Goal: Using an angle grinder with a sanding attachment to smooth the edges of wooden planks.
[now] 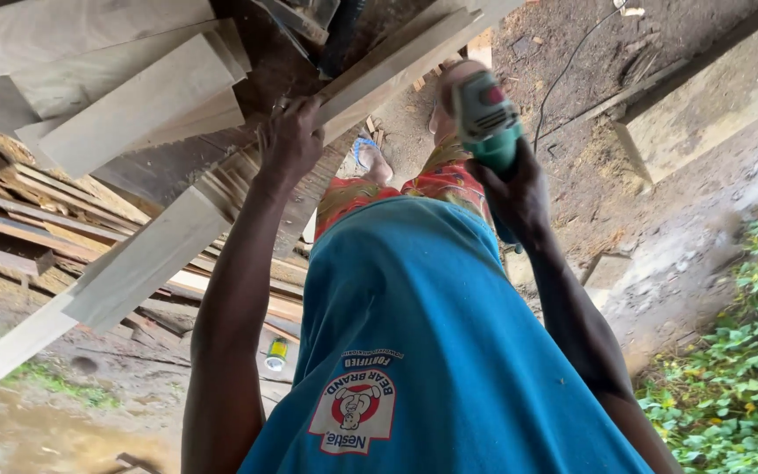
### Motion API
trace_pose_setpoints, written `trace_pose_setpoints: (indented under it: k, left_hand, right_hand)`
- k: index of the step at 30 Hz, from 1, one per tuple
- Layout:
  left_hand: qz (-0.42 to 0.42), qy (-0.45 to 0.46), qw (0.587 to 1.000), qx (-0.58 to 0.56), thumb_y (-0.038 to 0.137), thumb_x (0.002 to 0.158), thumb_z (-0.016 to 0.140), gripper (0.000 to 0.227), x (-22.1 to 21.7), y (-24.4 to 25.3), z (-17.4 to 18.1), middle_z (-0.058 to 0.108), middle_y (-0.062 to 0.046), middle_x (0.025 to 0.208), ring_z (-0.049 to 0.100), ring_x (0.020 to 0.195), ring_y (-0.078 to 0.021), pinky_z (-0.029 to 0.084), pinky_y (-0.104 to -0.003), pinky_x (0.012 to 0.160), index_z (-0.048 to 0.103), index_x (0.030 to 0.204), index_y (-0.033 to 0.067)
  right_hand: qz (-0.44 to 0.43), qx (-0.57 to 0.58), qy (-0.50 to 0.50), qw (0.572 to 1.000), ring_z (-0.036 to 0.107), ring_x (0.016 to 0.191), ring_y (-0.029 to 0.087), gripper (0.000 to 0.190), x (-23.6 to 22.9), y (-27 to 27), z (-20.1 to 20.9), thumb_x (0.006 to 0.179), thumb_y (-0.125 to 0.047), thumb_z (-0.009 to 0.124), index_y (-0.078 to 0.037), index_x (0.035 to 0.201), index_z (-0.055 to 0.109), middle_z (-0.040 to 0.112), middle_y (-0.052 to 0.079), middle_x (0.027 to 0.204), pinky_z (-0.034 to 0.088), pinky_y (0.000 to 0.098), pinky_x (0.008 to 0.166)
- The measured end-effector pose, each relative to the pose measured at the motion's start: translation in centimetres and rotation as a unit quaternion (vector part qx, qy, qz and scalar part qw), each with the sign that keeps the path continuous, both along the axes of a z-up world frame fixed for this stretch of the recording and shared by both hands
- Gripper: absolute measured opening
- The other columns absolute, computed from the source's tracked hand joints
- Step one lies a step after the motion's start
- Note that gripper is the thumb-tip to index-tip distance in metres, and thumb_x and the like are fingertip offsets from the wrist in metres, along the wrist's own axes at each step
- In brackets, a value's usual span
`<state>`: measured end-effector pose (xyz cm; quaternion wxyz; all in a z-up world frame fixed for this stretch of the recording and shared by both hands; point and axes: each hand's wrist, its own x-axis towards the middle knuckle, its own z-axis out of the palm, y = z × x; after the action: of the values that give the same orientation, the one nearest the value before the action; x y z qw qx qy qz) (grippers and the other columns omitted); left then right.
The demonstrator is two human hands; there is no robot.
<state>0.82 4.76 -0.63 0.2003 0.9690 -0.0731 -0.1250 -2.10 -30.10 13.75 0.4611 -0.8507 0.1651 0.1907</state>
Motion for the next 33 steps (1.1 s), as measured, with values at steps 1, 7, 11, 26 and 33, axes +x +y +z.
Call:
trace_pose_setpoints:
  k: [1, 7, 11, 26, 33]
  left_hand:
    - [-0.002, -0.031, 0.999, 0.012, 0.017, 0.08, 0.066, 0.051, -0.1, 0.0, -0.4, 0.069, 0.006, 0.113, 0.065, 0.111, -0.0232, 0.063, -0.045, 0.076, 0.067, 0.129, 0.0297]
    - [0.032, -0.129, 0.977, 0.167, 0.037, 0.071, 0.096, 0.045, -0.4, -1.7, -2.5, 0.075, -0.002, 0.089, 0.074, 0.083, -0.0244, 0.059, -0.045, 0.054, 0.071, 0.104, 0.0175]
    - [0.028, -0.025, 0.983, 0.178, 0.042, 0.077, 0.09, 0.057, -0.6, -1.6, -2.9, 0.075, -0.001, 0.111, 0.07, 0.106, -0.0228, 0.06, -0.043, 0.069, 0.067, 0.123, 0.0186]
    - [0.023, -0.106, 0.979, 0.17, 0.015, 0.074, 0.088, 0.036, -0.6, -1.3, -3.6, 0.074, 0.001, 0.089, 0.071, 0.079, -0.0203, 0.054, -0.035, 0.048, 0.074, 0.106, 0.0203]
    - [0.027, -0.113, 0.98, 0.162, 0.006, 0.072, 0.084, 0.035, -0.6, -1.6, -2.9, 0.072, 0.001, 0.084, 0.07, 0.078, -0.0223, 0.052, -0.039, 0.043, 0.075, 0.104, 0.0182]
  right_hand:
    - [0.031, -0.021, 0.019, 0.999, 0.064, 0.099, 0.06, 0.057, 0.5, 1.2, 0.8, 0.09, -0.043, 0.084, -0.002, 0.12, 0.058, 0.067, 0.035, 0.103, 0.048, 0.0665, 0.085]
    - [0.198, -0.15, 0.052, 0.967, 0.072, 0.083, 0.042, 0.066, 2.5, 5.0, -2.7, 0.083, -0.065, 0.071, -0.021, 0.13, 0.054, 0.076, 0.014, 0.102, 0.053, 0.0564, 0.067]
    - [0.218, -0.11, 0.028, 0.969, 0.067, 0.099, 0.048, 0.079, 2.5, 6.3, -3.9, 0.082, -0.056, 0.079, -0.019, 0.145, 0.05, 0.068, 0.021, 0.125, 0.051, 0.0588, 0.079]
    - [0.21, -0.081, 0.037, 0.974, 0.069, 0.082, 0.04, 0.064, 4.6, 4.8, -2.9, 0.087, -0.05, 0.075, -0.013, 0.134, 0.051, 0.073, 0.015, 0.103, 0.052, 0.0516, 0.064]
    - [0.185, -0.08, 0.014, 0.979, 0.062, 0.066, 0.025, 0.053, 5.2, 3.6, -2.3, 0.09, -0.051, 0.073, -0.011, 0.121, 0.057, 0.068, 0.008, 0.086, 0.048, 0.0412, 0.056]
